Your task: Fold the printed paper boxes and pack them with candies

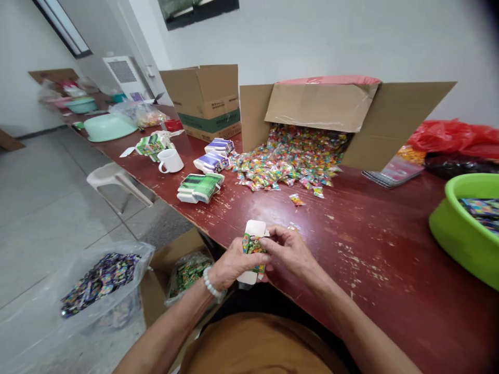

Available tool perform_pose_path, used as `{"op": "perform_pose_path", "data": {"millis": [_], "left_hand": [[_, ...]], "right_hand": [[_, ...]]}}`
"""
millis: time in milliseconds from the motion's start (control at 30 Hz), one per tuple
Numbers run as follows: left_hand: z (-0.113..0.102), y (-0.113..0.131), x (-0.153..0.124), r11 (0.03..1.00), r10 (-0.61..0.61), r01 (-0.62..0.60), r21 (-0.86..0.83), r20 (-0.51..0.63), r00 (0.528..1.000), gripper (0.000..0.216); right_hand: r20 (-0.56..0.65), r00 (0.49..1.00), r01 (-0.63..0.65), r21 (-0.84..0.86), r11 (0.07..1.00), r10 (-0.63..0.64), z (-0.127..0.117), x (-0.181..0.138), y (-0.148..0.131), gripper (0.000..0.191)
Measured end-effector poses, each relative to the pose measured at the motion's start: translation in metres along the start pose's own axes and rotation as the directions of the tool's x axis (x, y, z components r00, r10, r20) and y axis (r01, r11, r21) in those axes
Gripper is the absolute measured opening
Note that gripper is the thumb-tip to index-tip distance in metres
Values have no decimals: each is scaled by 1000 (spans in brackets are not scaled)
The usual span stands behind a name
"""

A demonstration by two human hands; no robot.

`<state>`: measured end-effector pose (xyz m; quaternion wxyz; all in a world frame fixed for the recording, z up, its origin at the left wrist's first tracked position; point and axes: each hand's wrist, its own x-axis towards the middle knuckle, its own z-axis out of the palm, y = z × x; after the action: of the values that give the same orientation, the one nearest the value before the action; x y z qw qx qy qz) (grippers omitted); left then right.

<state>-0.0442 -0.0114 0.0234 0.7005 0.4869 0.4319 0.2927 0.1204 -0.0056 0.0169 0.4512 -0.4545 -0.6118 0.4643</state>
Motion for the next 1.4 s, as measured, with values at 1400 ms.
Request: {"op": "perform_pose_path", "data": {"millis": [1400], "left_hand": [[9,-11,2,905,-149,120,-408,-41,988,57]], "right_hand": [[93,951,308,-229,923,-295,-11,2,4,18]]}}
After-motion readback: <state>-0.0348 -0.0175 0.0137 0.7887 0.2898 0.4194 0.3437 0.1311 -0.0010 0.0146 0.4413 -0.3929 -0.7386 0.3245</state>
